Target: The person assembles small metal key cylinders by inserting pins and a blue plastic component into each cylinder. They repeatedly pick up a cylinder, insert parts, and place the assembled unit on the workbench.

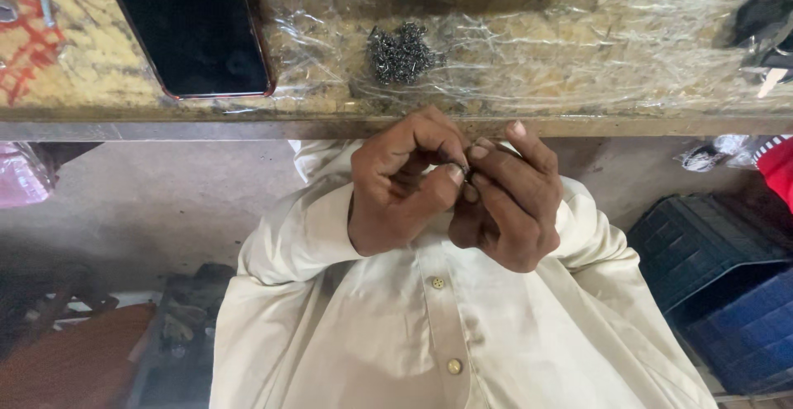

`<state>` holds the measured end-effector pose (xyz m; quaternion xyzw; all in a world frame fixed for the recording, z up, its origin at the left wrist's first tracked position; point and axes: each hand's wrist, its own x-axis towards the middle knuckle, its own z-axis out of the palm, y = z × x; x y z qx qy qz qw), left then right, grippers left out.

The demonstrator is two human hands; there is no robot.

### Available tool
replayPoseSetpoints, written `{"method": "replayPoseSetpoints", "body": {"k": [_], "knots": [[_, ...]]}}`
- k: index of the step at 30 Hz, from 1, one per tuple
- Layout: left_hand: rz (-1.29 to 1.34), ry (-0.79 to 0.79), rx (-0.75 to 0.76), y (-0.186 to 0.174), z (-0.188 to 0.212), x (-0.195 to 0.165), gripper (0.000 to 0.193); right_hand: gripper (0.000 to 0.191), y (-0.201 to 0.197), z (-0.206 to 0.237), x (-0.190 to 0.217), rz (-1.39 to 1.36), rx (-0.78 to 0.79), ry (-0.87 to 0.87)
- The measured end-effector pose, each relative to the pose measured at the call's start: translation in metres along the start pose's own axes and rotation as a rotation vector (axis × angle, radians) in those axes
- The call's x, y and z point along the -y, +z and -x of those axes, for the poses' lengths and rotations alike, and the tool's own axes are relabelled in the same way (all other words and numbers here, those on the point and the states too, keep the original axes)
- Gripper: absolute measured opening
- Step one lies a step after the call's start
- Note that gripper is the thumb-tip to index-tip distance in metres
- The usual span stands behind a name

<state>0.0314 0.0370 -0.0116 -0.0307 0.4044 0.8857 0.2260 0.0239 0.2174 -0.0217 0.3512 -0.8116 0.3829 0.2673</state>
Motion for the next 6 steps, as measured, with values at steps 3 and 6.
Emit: {"method": "replayPoseSetpoints", "body": {"k": [3,6], "knots": [[-0.054,-0.017,0.019,0.0008,-0.0046,-0.0067,0.006,0.013,-0.0002,-0.0021,-0.004,0.002,-0.005,-0.001],[-0.194,0.099,0.023,0.0093,-0.0048,-0.0115,0.003,0.013,-0.0002,-0.0016,-0.0011,0.03,-0.012,0.025]]}}
